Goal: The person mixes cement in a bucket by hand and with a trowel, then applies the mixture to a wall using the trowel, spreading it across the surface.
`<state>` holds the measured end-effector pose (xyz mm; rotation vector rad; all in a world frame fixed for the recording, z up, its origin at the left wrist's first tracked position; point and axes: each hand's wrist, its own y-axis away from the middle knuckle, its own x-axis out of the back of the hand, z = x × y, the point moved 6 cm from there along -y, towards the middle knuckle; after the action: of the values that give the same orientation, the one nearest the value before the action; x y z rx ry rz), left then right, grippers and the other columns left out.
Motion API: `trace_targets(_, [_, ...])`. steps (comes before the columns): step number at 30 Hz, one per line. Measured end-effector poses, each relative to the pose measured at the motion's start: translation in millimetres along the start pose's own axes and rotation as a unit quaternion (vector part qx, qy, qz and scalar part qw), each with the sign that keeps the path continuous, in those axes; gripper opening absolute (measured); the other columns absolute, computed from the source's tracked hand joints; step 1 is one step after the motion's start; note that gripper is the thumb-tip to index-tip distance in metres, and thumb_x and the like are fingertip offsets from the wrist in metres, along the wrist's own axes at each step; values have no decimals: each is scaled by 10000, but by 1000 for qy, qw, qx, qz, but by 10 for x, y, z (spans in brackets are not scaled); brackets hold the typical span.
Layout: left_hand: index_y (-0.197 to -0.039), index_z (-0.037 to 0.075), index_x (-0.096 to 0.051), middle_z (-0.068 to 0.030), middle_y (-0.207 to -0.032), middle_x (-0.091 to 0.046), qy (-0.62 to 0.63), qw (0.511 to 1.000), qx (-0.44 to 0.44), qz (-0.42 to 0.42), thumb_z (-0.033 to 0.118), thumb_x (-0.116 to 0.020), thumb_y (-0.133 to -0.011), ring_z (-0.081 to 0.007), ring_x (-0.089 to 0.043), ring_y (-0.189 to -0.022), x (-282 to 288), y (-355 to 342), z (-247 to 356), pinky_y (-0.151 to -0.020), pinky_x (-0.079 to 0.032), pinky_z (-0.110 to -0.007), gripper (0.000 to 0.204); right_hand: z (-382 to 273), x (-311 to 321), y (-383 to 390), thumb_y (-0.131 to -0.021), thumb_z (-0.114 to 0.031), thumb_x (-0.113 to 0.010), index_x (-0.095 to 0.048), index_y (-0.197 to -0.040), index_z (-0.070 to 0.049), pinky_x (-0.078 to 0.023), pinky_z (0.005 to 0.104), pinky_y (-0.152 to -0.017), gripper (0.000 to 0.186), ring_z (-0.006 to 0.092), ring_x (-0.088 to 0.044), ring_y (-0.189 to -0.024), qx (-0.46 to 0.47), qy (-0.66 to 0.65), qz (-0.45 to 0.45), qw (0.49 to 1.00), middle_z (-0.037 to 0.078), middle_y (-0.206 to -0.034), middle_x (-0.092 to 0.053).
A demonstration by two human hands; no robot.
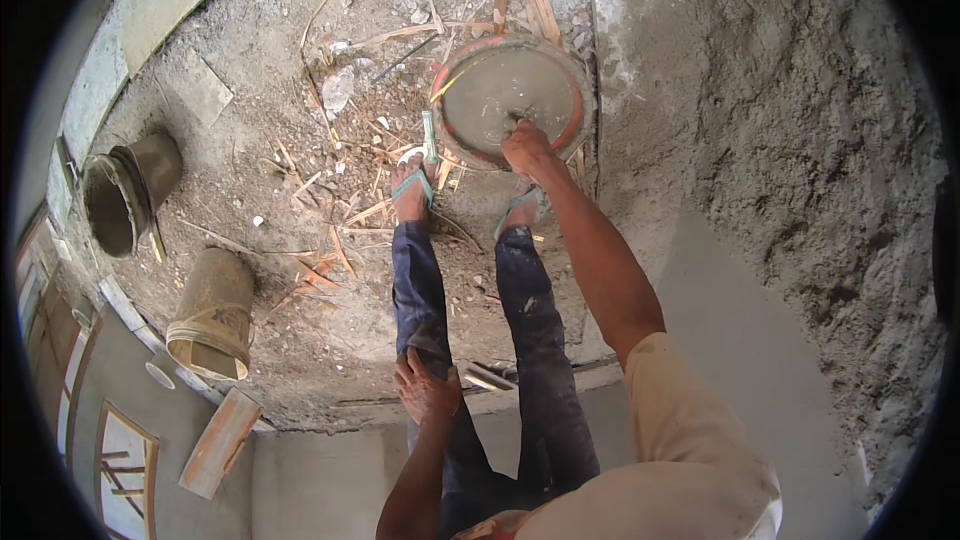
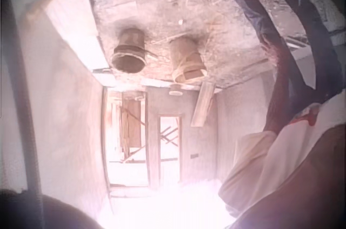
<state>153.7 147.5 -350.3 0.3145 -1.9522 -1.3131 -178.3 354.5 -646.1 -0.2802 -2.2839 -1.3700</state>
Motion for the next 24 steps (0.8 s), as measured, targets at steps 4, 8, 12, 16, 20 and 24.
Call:
trace_targets(4, [-1501, 38, -411, -195, -1456, -449, 1, 997, 69, 26, 412, -816, -800, -410, -443, -1354, -77, 3, -56, -1107, -425, -518, 891, -381, 426, 737, -885, -111, -686, -578, -1366, 99, -603, 408, -727, 536, 322, -768, -974, -186, 36, 78, 979, 238, -997, -775])
trace_targets(8, [-1493, 38, -421, -191, -1421, -466, 27, 997, 76, 21, 427, -811, -808, -404, -444, -1348, -141, -20, -49, -1117, -415, -513, 880, -491, 775, 1168, -928, -138, -621, -573, -1322, 131, -610, 465, -781, 479, 349, -745, -1081, -86, 219, -27, 972, 246, -1096, -754])
trace_targets(12, [-1483, 41, -429, -181, -1381, -478, 50, 991, 121, 31, 458, -793, -829, -398, -456, -1326, -199, -21, -146, -1120, -407, -508, 856, -156, 1004, 1598, -944, -198, -637, -594, -1275, 89, -600, 457, -752, 440, 351, -754, -1020, -184, -23, 38, 982, 281, -1023, -746])
trace_targets(16, [-1469, 35, -435, -179, -1371, -482, 51, 993, 105, 31, 470, -780, -842, -395, -459, -1318, -180, -130, -10, -1115, -405, -511, 838, 790, 702, 1493, -926, -276, -667, -665, -1018, 26, -546, 484, -610, 315, 348, -716, -706, -21, 94, 245, 965, 201, -803, -709])
trace_targets(20, [-1461, 26, -436, -177, -1374, -482, 36, 994, 94, 45, 470, -781, -842, -394, -460, -1314, -176, -209, -39, -1108, -406, -514, 836, 617, 756, 597, -909, -226, -690, -681, -1052, 66, -583, 471, -634, 325, 340, -703, -675, -193, -267, 14, 944, 182, -795, -704])
trace_targets(24, [-1457, 21, -438, -172, -1382, -484, 24, 994, 103, 40, 469, -776, -845, -392, -462, -1309, -150, -216, -137, -1101, -407, -519, 830, -153, 665, 504, -922, -94, -650, -737, -1172, 15, -624, 370, -793, 285, 319, -766, -894, -187, 45, 67, 979, 251, -1086, -753])
